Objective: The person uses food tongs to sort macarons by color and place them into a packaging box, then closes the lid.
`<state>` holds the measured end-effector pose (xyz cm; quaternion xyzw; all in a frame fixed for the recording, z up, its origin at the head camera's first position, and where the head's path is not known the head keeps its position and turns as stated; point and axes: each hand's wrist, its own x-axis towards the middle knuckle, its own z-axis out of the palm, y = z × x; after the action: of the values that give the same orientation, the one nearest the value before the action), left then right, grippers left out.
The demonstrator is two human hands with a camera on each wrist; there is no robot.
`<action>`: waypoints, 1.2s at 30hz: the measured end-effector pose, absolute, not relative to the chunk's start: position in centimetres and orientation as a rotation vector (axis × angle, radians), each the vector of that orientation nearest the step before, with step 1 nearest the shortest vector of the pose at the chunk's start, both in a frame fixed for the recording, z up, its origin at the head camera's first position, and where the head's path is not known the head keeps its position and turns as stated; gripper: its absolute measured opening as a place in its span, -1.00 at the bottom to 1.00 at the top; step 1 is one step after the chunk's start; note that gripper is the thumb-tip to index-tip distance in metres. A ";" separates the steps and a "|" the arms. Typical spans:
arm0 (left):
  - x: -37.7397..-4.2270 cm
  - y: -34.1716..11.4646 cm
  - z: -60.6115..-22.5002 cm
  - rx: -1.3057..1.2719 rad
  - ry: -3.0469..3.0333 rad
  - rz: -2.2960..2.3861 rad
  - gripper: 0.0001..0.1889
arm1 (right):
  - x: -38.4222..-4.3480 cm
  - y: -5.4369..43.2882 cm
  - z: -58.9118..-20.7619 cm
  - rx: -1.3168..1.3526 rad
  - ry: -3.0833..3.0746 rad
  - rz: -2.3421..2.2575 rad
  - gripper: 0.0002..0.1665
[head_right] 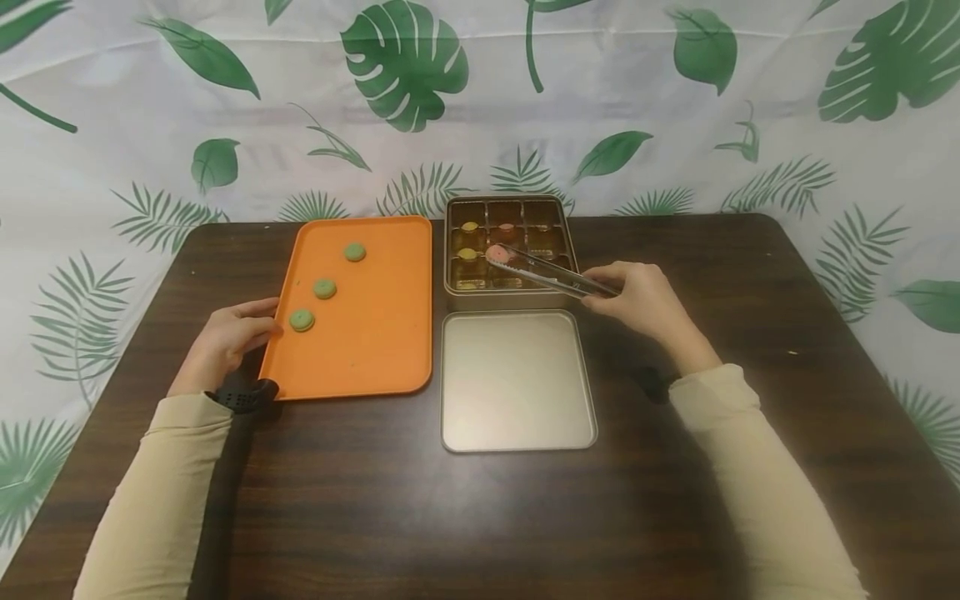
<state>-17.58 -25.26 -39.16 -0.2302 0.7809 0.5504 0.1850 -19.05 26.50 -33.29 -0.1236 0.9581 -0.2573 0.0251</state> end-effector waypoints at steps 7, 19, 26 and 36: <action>-17.6 -25.1 -39.2 -0.616 2.212 1.580 -0.37 | -18.5 27.8 -33.8 -0.458 2.992 -0.784 -0.53; -17.7 -25.1 -39.1 -0.604 2.229 1.597 -0.36 | -18.4 28.9 -33.6 -0.411 2.922 -0.803 -0.46; -17.7 -25.0 -39.2 -0.601 2.233 1.604 -0.37 | -18.7 28.8 -34.0 -0.411 2.910 -0.802 -0.42; -17.8 -24.9 -39.5 -0.619 2.264 1.616 -0.38 | -18.9 27.0 -34.4 -0.425 2.956 -0.880 -0.45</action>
<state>-17.77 -24.93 -39.46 -0.2150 0.7859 0.5612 0.1455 -18.86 27.01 -34.43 -0.1365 0.9493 -0.2828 0.0142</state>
